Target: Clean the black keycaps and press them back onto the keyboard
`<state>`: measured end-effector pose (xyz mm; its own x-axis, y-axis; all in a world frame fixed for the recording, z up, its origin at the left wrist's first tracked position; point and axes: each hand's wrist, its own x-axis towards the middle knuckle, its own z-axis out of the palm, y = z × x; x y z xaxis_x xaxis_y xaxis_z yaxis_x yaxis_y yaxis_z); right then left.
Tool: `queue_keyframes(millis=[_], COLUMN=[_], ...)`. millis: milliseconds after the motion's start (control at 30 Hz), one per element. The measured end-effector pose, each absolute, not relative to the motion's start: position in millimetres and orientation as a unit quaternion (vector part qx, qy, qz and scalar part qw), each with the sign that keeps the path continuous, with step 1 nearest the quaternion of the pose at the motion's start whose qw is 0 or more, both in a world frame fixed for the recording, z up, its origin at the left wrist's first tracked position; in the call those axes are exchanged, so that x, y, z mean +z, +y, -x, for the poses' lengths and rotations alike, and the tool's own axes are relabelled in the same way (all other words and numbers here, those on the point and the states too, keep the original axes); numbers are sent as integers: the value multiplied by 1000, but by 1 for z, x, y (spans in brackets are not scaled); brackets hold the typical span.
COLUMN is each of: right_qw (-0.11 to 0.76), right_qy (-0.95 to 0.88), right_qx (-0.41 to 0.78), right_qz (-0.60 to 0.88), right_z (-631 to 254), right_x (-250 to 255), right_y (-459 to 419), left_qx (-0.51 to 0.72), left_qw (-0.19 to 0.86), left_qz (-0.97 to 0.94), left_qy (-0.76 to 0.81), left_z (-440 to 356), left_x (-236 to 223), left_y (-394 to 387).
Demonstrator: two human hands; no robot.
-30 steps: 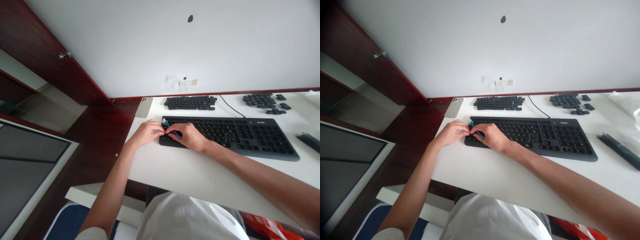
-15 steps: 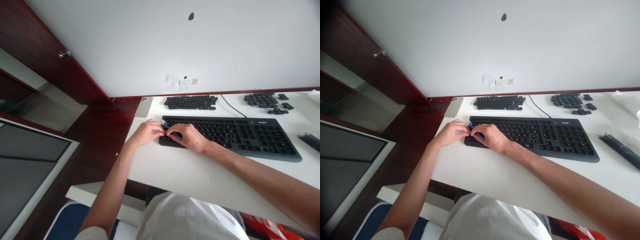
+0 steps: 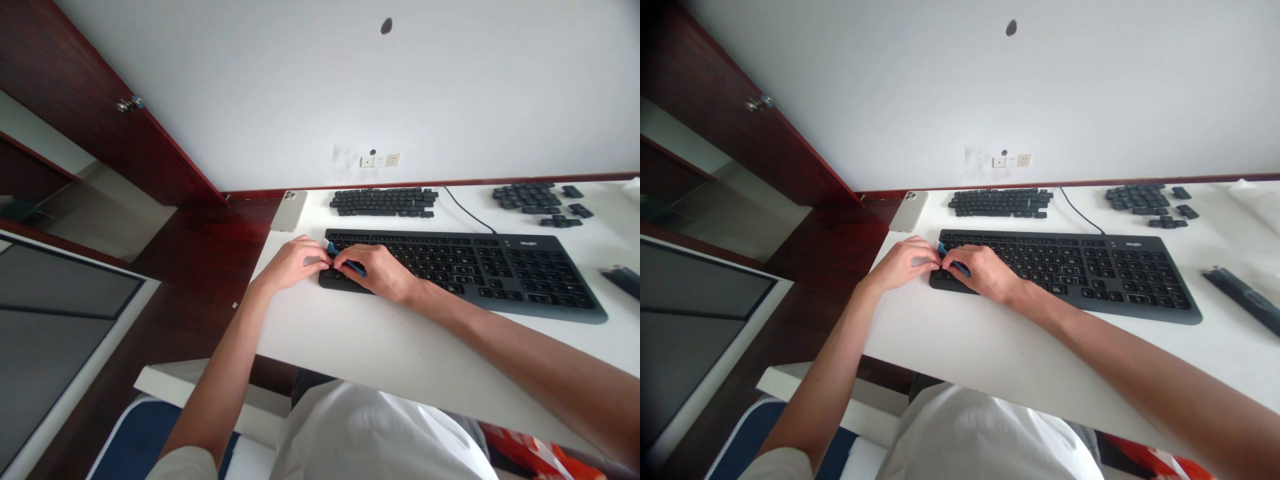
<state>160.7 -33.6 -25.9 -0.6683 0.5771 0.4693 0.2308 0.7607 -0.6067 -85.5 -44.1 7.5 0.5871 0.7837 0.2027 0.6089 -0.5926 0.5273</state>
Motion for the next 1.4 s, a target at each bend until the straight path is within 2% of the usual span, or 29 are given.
queue_keyframes(millis=[200,433,700,1000,1167,1300,1400], right_qw=[328,303,281,271,250,273,337], right_qy=[-885,-894,-905,-931,-945,-935,-906], right_qx=[242,235,217,125,57,80,125], right_qz=[227,231,235,210,205,213,222], right_z=[-161,-161,-160,-158,-155,-155,-156], right_x=[-29,-23,-19,-21,-26,-30,-30], right_y=[-37,-43,-46,-54,-57,-56,-54], left_qx=[225,209,185,135,140,194,242], left_qw=[207,326,398,286,271,287,323], left_qz=[-858,-787,-747,-787,-797,-788,-768], left_qy=[412,481,499,529,521,509,498], left_z=[88,90,93,95,100,101,103], left_x=[3,-6,-1,10,-2,-15,-19], left_y=[-44,-44,-45,-54,-60,-61,-62])
